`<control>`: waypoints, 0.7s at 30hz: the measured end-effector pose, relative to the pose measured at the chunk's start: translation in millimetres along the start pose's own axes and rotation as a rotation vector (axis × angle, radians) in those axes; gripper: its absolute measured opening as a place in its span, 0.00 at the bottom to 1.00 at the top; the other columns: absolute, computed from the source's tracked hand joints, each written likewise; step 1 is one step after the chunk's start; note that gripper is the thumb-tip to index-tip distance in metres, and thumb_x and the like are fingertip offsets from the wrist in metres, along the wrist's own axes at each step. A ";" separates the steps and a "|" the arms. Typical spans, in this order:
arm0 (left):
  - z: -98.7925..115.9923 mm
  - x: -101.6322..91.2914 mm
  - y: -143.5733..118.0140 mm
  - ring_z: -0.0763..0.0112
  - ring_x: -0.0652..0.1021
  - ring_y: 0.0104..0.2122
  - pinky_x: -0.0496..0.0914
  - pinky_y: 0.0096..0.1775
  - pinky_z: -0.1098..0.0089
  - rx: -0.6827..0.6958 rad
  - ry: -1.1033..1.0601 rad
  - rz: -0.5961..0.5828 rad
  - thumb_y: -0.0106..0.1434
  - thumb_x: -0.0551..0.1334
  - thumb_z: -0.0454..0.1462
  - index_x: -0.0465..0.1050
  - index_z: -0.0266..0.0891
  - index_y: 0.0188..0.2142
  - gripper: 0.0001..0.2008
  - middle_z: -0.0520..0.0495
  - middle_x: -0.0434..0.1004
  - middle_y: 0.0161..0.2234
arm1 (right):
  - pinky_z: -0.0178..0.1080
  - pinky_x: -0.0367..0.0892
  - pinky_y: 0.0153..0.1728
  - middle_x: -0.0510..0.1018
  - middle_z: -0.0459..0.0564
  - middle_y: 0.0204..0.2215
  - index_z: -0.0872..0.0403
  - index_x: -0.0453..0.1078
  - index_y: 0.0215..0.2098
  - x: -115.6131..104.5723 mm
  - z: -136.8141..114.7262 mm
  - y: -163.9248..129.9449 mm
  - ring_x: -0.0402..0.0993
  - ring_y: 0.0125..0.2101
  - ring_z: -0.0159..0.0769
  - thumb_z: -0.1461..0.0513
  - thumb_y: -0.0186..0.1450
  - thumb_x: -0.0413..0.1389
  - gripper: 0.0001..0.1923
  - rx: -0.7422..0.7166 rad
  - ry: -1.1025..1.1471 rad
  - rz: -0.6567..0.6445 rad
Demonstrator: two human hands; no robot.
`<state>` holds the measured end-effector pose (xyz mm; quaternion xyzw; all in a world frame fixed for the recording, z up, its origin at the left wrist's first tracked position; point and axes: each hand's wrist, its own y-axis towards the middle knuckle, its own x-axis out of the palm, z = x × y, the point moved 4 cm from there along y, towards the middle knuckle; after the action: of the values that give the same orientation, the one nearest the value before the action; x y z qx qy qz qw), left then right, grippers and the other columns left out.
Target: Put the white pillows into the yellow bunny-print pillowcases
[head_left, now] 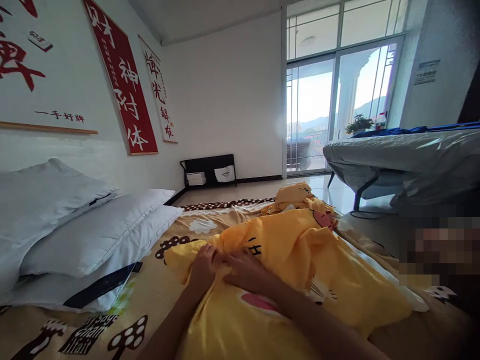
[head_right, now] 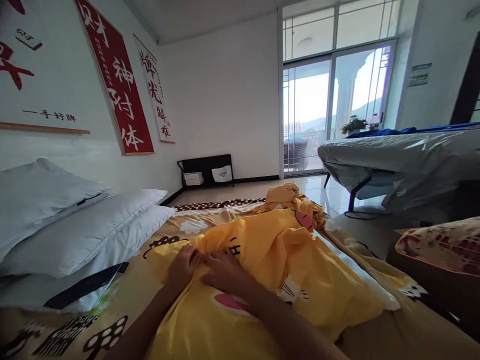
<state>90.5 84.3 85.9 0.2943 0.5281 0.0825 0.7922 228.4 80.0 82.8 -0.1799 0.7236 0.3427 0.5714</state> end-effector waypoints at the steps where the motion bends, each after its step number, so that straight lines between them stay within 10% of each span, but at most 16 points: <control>1: -12.3 -2.0 -6.2 0.60 0.73 0.39 0.68 0.43 0.60 -0.015 0.000 0.007 0.66 0.50 0.36 0.71 0.35 0.36 0.12 0.41 0.74 0.36 | 0.42 0.58 0.51 0.76 0.53 0.46 0.52 0.69 0.47 -5.2 4.5 -4.2 0.69 0.49 0.42 0.53 0.65 0.52 0.16 0.049 -0.034 0.017; 10: -86.9 -27.8 -80.1 0.57 0.60 0.62 0.58 0.58 0.50 -0.188 -0.272 -0.036 0.65 0.50 0.51 0.53 0.43 0.64 0.30 0.40 0.55 0.65 | 0.37 0.60 0.34 0.80 0.52 0.35 0.51 0.70 0.40 -72.8 51.4 -47.5 0.77 0.38 0.43 0.62 0.68 0.46 0.11 0.200 -0.196 0.015; 15: -87.8 -25.1 -114.3 0.60 0.77 0.40 0.72 0.39 0.63 -0.450 -0.567 -0.064 0.62 0.46 0.59 0.74 0.40 0.43 0.31 0.41 0.78 0.44 | 0.35 0.57 0.29 0.81 0.49 0.32 0.50 0.73 0.36 -76.7 89.6 -80.2 0.77 0.34 0.40 0.61 0.69 0.46 0.13 0.277 -0.243 0.008; 21: -59.1 -19.8 -137.3 0.63 0.74 0.27 0.70 0.31 0.66 -0.625 -0.761 -0.287 0.56 0.47 0.64 0.73 0.37 0.26 0.34 0.44 0.76 0.26 | 0.36 0.56 0.29 0.81 0.50 0.34 0.51 0.72 0.36 -73.6 105.0 -88.0 0.78 0.34 0.40 0.57 0.71 0.41 0.18 0.305 -0.250 0.145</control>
<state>5.0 -13.6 9.6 -0.0227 0.1876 0.0138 0.9819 380.4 82.3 115.4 0.0053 0.7016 0.2891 0.6513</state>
